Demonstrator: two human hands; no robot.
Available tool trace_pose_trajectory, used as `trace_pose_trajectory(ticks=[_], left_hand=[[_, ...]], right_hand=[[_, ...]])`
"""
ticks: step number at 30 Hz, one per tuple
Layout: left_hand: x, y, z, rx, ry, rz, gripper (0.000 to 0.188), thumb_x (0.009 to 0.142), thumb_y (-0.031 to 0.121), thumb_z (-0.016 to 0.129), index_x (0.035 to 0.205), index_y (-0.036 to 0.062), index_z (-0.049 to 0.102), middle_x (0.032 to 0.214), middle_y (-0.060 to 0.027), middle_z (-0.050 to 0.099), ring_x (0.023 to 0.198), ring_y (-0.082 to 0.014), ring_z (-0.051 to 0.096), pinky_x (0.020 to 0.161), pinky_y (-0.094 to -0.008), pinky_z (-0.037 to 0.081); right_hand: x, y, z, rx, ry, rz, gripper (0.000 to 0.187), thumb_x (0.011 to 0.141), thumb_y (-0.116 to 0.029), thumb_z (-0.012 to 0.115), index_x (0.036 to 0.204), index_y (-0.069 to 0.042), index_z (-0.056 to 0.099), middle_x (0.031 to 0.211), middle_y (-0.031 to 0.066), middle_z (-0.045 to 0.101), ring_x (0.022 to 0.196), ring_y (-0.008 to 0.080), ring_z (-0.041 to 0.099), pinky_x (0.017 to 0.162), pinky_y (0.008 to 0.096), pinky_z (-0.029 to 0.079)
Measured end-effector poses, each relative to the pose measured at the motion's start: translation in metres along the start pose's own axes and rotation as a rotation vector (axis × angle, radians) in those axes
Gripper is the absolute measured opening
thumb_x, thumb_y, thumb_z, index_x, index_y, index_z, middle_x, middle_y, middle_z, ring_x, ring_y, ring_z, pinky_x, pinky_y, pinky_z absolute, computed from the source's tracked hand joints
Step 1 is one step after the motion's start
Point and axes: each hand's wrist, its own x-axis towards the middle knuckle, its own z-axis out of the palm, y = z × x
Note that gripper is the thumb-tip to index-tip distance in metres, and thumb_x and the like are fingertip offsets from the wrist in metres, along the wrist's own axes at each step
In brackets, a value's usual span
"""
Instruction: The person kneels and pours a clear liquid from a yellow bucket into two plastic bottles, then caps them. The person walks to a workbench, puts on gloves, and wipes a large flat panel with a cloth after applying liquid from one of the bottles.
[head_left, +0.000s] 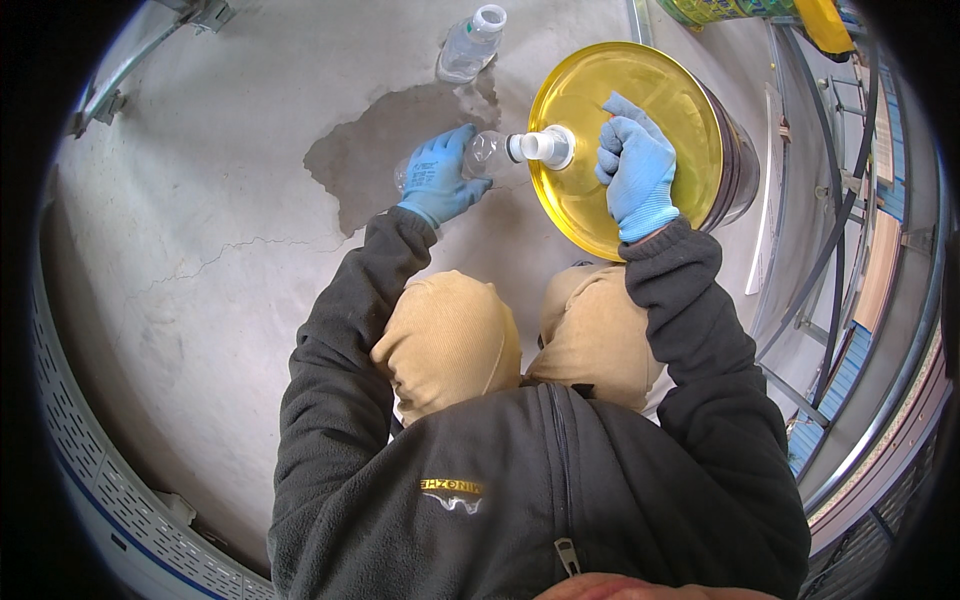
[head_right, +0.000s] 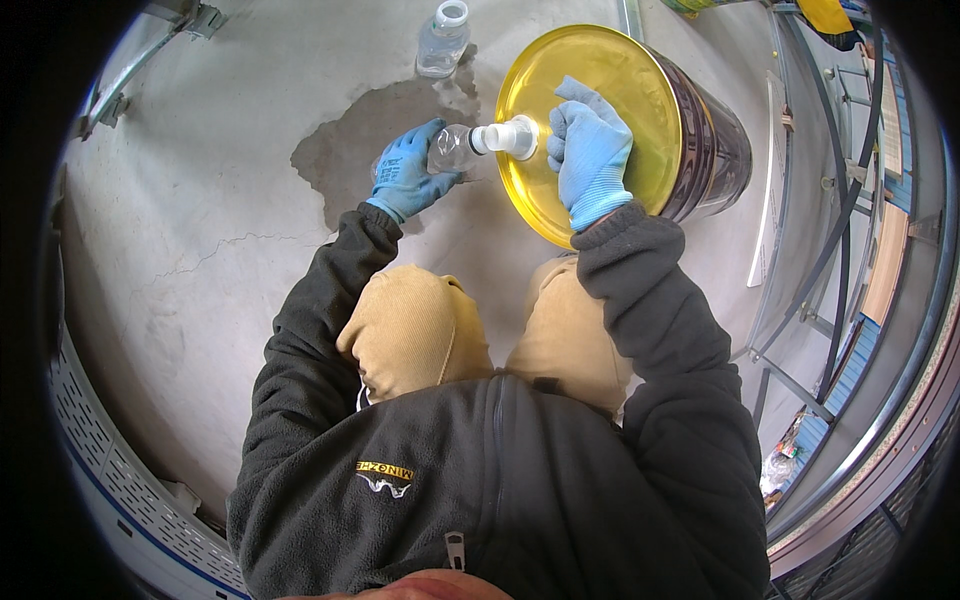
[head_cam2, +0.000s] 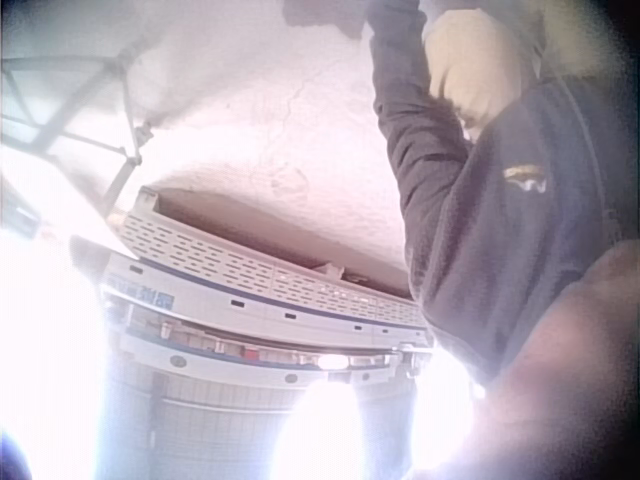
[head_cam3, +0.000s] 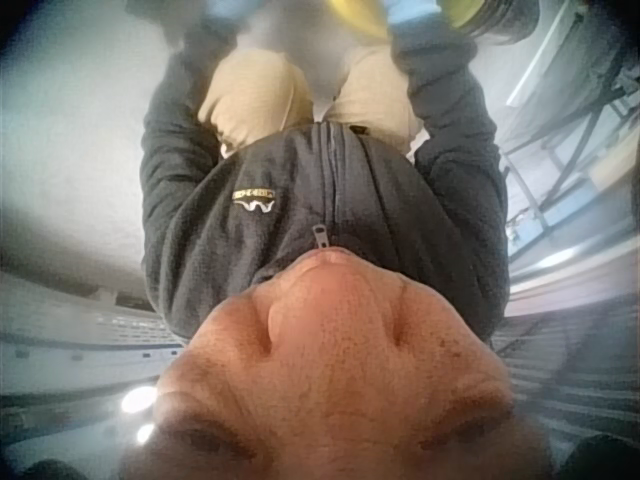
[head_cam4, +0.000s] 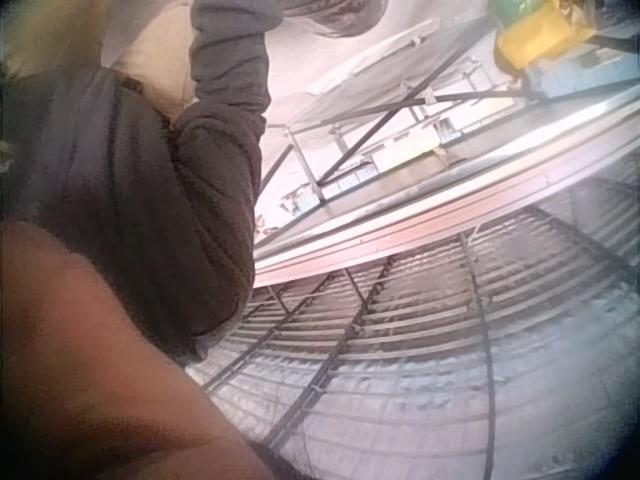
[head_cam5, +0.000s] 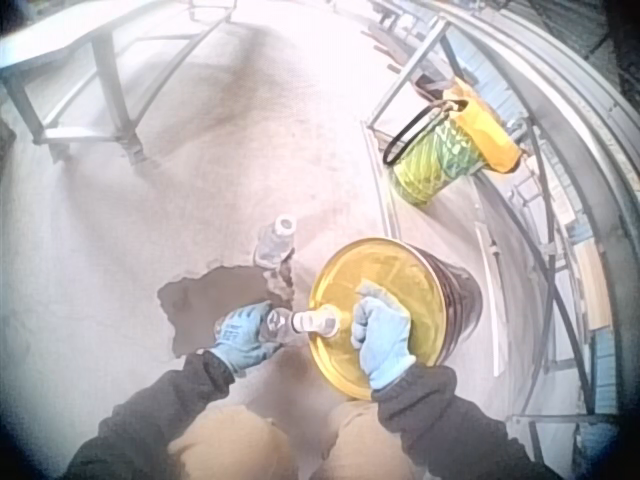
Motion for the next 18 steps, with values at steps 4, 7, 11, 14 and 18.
trace_pose_trajectory(ticks=[4, 7, 11, 14, 18], left_hand=[[-0.0010, 0.0001, 0.0003, 0.001, 0.007, -0.004, 0.083, 0.077, 0.046, 0.087, 0.145, 0.0104, 0.054, 0.138, -0.0165, 0.064, 0.127, -0.0382, 0.061, 0.109, -0.0485, 0.048], [-0.0013, 0.0004, 0.0008, 0.005, 0.016, -0.003, 0.083, 0.077, 0.046, 0.087, 0.145, 0.0106, 0.055, 0.138, -0.0164, 0.064, 0.127, -0.0380, 0.061, 0.109, -0.0484, 0.048], [-0.0019, -0.0008, 0.0011, 0.007, 0.013, -0.008, 0.083, 0.077, 0.047, 0.088, 0.144, 0.0105, 0.056, 0.138, -0.0163, 0.064, 0.127, -0.0379, 0.061, 0.109, -0.0484, 0.048], [-0.0015, -0.0020, 0.0013, 0.000, 0.019, 0.007, 0.083, 0.077, 0.048, 0.087, 0.144, 0.0099, 0.056, 0.138, -0.0163, 0.064, 0.128, -0.0378, 0.061, 0.109, -0.0485, 0.048], [-0.0011, -0.0030, 0.0024, 0.003, 0.011, 0.003, 0.084, 0.077, 0.047, 0.087, 0.144, 0.0093, 0.055, 0.139, -0.0167, 0.064, 0.128, -0.0381, 0.061, 0.110, -0.0487, 0.047]], right_hand=[[-0.0003, 0.0005, 0.0005, 0.007, -0.004, 0.001, 0.042, 0.095, -0.001, 0.052, 0.135, 0.000, 0.060, 0.071, -0.0044, 0.045, 0.052, 0.0053, 0.033, 0.047, 0.0240, 0.026], [-0.0001, 0.0001, 0.0011, 0.012, 0.002, 0.014, 0.041, 0.094, -0.001, 0.052, 0.135, 0.000, 0.060, 0.071, -0.0045, 0.044, 0.052, 0.0054, 0.033, 0.047, 0.0240, 0.026], [0.0007, 0.0003, 0.0013, 0.000, -0.001, 0.009, 0.041, 0.095, -0.001, 0.051, 0.135, 0.000, 0.060, 0.071, -0.0048, 0.043, 0.052, 0.0054, 0.032, 0.048, 0.0241, 0.026], [0.0023, 0.0015, -0.0006, -0.014, -0.005, 0.003, 0.040, 0.095, -0.001, 0.051, 0.135, 0.000, 0.060, 0.071, -0.0049, 0.042, 0.052, 0.0055, 0.032, 0.048, 0.0242, 0.026], [0.0059, 0.0053, -0.0044, 0.033, -0.014, -0.004, 0.038, 0.093, 0.000, 0.053, 0.128, 0.000, 0.066, 0.075, 0.0009, 0.056, 0.052, 0.0081, 0.043, 0.046, 0.0250, 0.034]])
